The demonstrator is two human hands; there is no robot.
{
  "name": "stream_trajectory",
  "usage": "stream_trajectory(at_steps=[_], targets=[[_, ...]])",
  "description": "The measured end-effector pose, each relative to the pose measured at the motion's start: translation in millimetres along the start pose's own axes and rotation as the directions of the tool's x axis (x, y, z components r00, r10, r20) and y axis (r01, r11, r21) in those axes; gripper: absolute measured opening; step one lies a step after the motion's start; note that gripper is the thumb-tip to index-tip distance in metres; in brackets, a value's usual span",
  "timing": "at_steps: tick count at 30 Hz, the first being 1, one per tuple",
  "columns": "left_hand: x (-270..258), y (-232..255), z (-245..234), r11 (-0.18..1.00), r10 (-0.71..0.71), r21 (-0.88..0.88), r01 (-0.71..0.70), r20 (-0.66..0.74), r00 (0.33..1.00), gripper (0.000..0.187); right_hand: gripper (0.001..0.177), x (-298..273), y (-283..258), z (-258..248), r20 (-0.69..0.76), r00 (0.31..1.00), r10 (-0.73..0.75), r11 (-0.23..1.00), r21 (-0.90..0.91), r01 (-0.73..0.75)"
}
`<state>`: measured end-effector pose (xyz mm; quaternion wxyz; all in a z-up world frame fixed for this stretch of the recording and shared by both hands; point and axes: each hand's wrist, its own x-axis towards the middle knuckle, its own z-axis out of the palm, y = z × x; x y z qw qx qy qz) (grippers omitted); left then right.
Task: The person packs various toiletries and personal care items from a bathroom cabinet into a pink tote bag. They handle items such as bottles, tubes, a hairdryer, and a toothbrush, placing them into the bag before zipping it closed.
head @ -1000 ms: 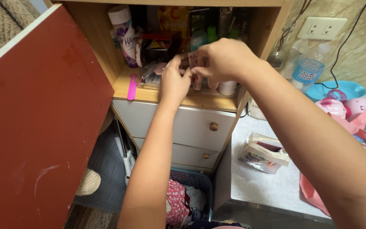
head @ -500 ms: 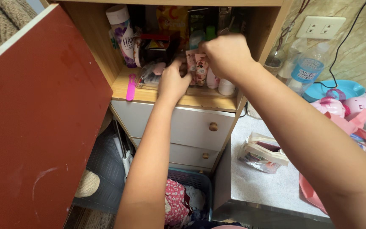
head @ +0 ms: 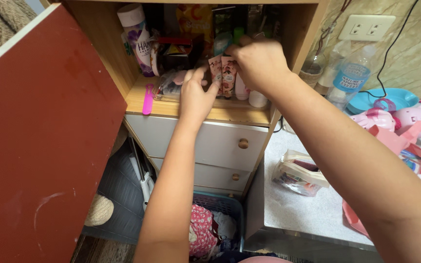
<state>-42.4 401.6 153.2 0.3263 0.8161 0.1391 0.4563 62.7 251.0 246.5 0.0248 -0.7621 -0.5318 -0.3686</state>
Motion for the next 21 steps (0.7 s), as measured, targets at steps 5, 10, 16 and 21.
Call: stream_trajectory(at_steps=[5,10,16,21], targets=[[-12.0,25.7,-18.1,0.991,0.121,-0.042,-0.126,-0.103,0.987,0.056,0.025,-10.8,-9.1,-44.6,-0.132,0.99,-0.053,0.996,0.057,0.061],[-74.6,76.4,-28.2,0.957,0.225,-0.146,-0.252,-0.179,0.958,0.044,0.028,-75.4,-3.0,-97.1,-0.199,0.972,-0.123,0.93,0.32,0.183],[-139.2,115.8,11.0,0.968,0.076,-0.25,-0.034,0.163,0.984,0.015,0.022,-155.5,12.3,-114.7,0.185,0.981,0.05,0.835,0.531,-0.142],[-170.5,103.5,69.3,0.99,0.072,-0.141,-0.022,0.362,0.929,0.016,0.02,-211.5,21.6,-66.7,0.771,0.597,0.221,0.646,0.343,-0.682]])
